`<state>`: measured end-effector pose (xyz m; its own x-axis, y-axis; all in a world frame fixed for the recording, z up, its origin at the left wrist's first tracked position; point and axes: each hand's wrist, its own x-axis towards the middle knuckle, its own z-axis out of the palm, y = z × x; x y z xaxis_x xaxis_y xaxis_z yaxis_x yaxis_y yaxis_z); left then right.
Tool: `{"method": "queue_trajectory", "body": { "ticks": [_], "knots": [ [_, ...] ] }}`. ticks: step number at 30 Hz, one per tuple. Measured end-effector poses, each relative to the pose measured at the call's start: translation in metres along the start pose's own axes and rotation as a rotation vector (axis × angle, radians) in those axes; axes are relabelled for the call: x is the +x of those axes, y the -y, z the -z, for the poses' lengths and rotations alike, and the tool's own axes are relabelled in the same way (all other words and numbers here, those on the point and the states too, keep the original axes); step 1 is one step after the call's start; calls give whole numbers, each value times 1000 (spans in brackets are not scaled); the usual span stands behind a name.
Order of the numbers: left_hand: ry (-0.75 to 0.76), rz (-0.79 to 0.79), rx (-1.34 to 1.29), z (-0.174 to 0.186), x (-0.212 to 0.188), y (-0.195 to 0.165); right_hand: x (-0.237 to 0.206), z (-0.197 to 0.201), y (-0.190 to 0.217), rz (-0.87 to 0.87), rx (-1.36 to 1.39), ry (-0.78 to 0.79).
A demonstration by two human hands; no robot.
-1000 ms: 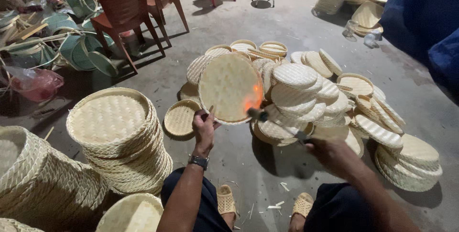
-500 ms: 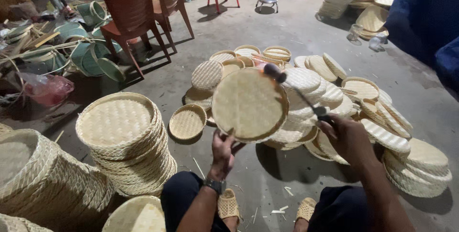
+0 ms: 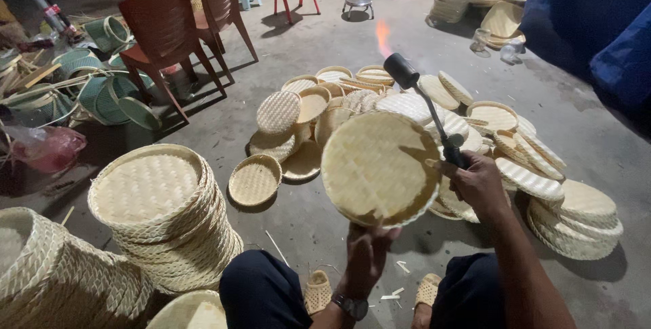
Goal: The person holds circular woven bamboo trays and passes a handheld torch flame over their surfaces to singe off loose fibers. The person picks up trays one by one from a pile, rotates them while applying the flame, and then places them back down.
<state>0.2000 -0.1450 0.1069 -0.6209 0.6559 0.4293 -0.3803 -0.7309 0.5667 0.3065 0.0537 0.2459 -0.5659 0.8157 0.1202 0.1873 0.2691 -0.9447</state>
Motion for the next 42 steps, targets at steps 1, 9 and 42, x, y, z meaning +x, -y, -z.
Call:
{"method": "queue_trajectory", "body": {
  "ticks": [1,9,42],
  "knots": [
    [97,-103,53,-5,-1,1,2,2,-3,29,-6,14],
    [103,85,644,43,21,-50,11,40,-20,159,-111,106],
    [-558,-131,217,185,124,-75,-49,-28,-36,301,-654,487]
  ]
}}
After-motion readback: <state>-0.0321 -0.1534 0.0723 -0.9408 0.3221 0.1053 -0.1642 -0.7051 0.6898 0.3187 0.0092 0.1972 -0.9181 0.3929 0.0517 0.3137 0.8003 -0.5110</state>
